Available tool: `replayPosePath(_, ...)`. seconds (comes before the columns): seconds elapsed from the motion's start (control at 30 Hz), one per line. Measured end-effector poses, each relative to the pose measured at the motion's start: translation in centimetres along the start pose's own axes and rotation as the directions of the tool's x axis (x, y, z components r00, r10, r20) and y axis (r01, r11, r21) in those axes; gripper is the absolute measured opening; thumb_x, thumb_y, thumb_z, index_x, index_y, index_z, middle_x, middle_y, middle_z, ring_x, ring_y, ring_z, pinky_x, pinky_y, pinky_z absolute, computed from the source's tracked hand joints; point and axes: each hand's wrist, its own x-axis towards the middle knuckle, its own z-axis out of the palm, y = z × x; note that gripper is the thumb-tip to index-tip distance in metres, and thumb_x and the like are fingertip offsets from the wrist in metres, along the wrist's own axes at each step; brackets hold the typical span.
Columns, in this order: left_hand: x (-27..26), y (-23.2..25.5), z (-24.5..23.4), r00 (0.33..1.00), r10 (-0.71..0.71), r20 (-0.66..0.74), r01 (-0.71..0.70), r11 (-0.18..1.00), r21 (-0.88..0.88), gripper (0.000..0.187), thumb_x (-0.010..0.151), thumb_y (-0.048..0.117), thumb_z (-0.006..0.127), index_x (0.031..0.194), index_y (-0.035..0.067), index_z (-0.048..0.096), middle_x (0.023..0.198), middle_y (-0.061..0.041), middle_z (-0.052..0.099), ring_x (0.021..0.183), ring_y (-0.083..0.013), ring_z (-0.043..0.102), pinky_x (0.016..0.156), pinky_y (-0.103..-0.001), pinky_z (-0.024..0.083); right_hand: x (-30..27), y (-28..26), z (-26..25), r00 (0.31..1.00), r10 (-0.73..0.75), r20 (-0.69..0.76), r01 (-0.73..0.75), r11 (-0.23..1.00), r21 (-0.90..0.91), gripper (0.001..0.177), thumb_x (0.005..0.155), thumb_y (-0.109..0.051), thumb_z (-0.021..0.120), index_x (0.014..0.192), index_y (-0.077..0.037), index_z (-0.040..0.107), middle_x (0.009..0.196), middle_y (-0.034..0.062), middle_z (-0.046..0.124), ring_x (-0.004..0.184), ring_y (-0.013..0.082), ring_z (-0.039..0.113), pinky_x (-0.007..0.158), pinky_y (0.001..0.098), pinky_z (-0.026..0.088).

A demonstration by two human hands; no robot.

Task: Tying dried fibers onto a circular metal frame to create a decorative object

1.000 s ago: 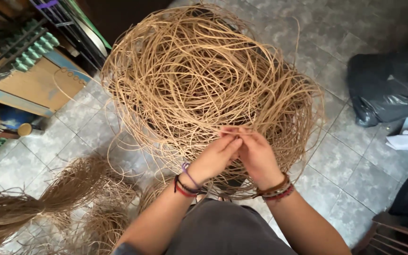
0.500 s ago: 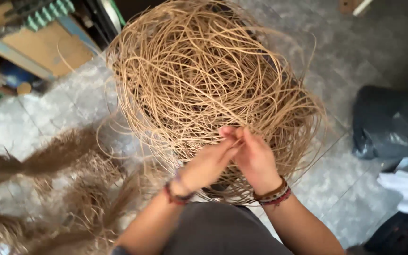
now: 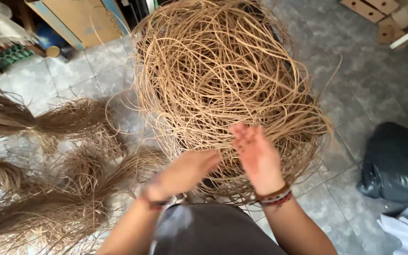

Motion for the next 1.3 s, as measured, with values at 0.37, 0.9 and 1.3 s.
replayPosePath(0.37,-0.3,0.8,-0.2,0.997,0.068,-0.021,-0.07,0.991,-0.112,0.037,0.11,0.038,0.04,0.123,0.011,0.062,0.106,-0.022,0.075,0.103,-0.046,0.07,0.091,-0.056,0.055,-2.4,2.1,3.3,0.997,0.012,0.074,-0.008,0.998,-0.061,0.038,0.108,-0.042,0.045,0.086,-0.019,0.065,0.122,0.0096,0.075,0.12,0.0268,0.066,0.099,0.0378,0.046)
replayPosePath(0.9,-4.5,-3.3,-3.8,0.995,-0.104,0.002,0.104,0.988,-0.113,0.037,0.108,0.037,0.047,0.104,0.012,0.073,0.094,-0.015,0.078,0.101,-0.0405,0.073,0.091,-0.052,0.056,-1.5,-0.5,2.0,0.992,-0.055,-0.111,0.065,0.994,0.087,0.03,0.11,-0.039,0.044,0.095,-0.019,0.061,0.101,0.0017,0.074,0.101,0.0222,0.068,0.095,0.0417,0.048)
replayPosePath(1.3,-4.9,-10.4,-3.4,0.984,-0.178,-0.011,0.174,0.949,0.263,0.039,0.105,0.044,0.048,0.096,0.014,0.072,0.092,-0.012,0.076,0.103,-0.0379,0.069,0.091,-0.05,0.05,-4.3,1.4,4.3,0.977,0.117,0.176,-0.081,0.976,-0.202,0.05,0.114,-0.042,0.034,0.073,-0.018,0.048,0.058,-0.0124,0.017,0.042,0.0038,0.02,0.038,0.0165,0.021)
